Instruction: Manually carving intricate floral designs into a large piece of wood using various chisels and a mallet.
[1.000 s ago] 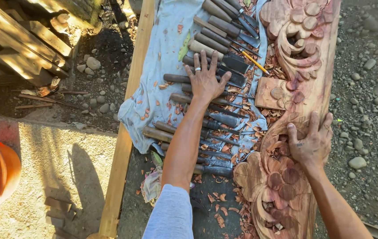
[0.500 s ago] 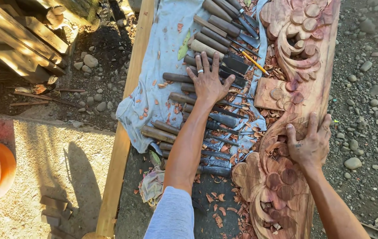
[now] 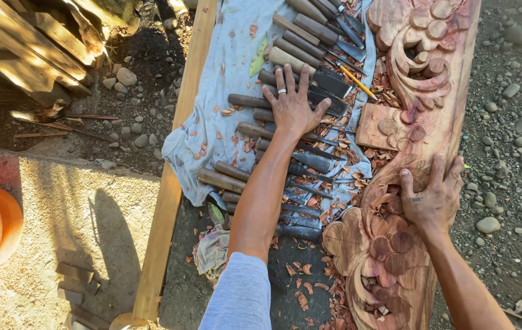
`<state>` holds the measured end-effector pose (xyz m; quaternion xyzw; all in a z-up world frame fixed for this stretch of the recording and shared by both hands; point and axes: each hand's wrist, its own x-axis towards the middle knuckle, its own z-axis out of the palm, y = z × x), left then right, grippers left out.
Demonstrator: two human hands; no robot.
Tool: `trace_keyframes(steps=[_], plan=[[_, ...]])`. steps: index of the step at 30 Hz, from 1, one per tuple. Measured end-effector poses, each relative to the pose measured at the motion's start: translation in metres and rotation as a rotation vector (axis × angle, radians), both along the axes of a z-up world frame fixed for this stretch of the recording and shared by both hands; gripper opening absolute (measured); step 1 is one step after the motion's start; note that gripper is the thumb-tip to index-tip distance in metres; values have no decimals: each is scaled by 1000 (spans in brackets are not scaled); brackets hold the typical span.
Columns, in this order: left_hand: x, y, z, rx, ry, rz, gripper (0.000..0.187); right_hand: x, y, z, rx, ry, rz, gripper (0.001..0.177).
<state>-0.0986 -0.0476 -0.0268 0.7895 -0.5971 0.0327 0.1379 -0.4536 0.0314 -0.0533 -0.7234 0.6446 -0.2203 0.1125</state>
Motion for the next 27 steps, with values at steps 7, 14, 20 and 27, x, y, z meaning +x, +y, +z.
trace_keyframes(steps=[7, 14, 20, 27], plan=[[8, -15, 20, 58, 19, 53, 107, -1, 2, 1, 0, -8, 18, 79], [161, 55, 48, -205, 545, -267, 72, -13, 7, -15, -19, -19, 81, 72], [237, 214, 76, -77, 514, 39, 59, -21, 0, -31, -14, 19, 105, 73], [176, 308, 28, -165, 618, 100, 41, -23, 1, -32, -31, 38, 108, 73]])
